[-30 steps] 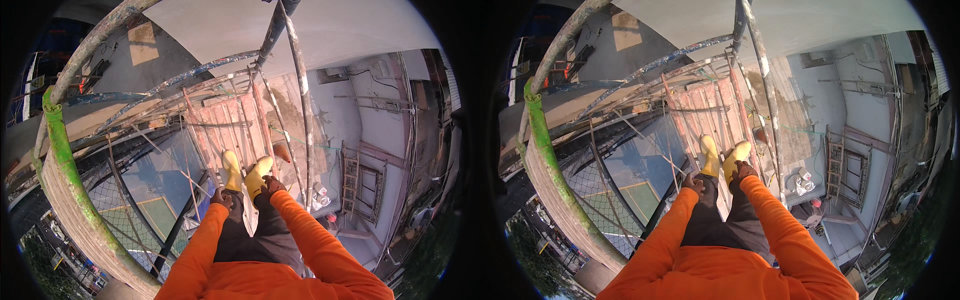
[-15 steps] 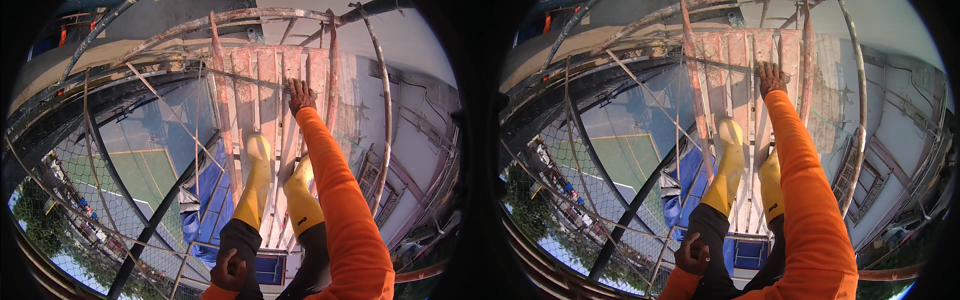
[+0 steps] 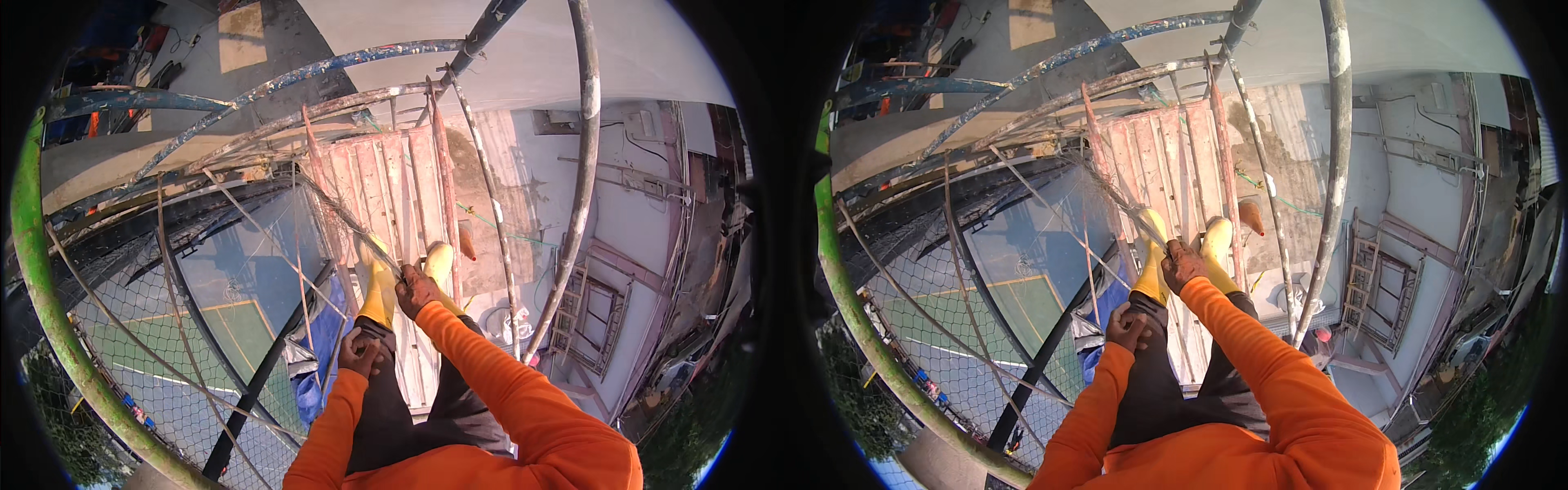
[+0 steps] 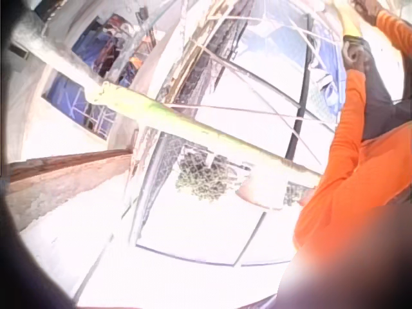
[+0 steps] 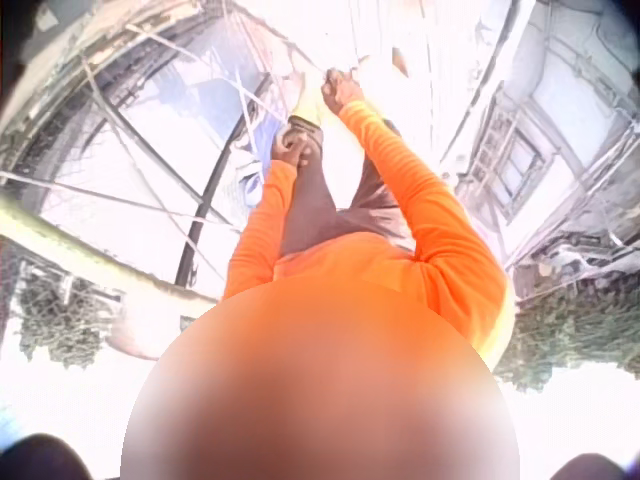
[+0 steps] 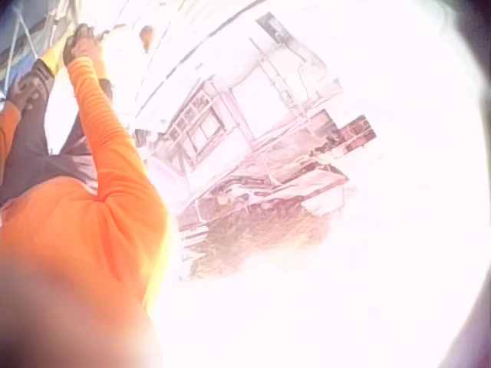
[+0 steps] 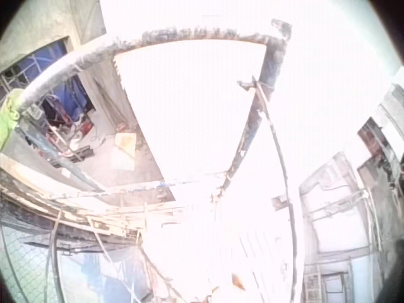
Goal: The person secures a scaffolding platform by tying metal poles together with wire. They repeatedly wrap and twist wire around joints to fasten the structure while standing on the wooden planks.
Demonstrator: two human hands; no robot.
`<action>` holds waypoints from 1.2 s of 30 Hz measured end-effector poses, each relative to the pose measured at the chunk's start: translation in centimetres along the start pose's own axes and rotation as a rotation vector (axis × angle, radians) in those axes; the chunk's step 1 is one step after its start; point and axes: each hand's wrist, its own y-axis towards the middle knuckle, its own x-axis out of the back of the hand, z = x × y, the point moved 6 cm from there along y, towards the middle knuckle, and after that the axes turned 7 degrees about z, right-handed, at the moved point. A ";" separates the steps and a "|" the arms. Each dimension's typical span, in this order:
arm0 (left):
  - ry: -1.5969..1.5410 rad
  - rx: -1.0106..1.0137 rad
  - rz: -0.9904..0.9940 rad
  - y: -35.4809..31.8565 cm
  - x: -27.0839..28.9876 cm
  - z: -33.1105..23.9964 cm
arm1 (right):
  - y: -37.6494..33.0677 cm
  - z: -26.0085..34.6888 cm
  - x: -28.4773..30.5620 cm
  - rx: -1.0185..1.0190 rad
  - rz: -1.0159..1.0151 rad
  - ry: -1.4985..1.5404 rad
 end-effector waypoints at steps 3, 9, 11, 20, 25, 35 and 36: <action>-0.300 -0.116 0.206 -2.0 -1.1 -7.6 | -10.7 3.5 5.0 0.057 0.044 0.099; -0.430 -0.168 0.765 -10.6 -9.7 -21.1 | -26.3 12.0 11.8 0.158 0.075 0.364; -0.449 -0.210 0.645 -13.7 -11.5 -23.5 | -29.7 13.9 13.2 0.163 0.106 0.325; -0.225 -0.715 0.588 -26.1 -13.5 -36.4 | -35.2 13.0 14.9 0.310 -0.067 0.993; -0.128 -0.825 0.652 -28.5 -15.6 -39.8 | -35.3 11.6 15.5 0.403 -0.307 1.125; -0.123 -0.965 0.553 -33.0 -17.7 -42.1 | -35.7 11.0 18.5 0.511 -0.324 1.351; -0.151 -0.949 0.553 -33.2 -17.6 -42.2 | -35.6 11.1 18.8 0.496 -0.317 1.346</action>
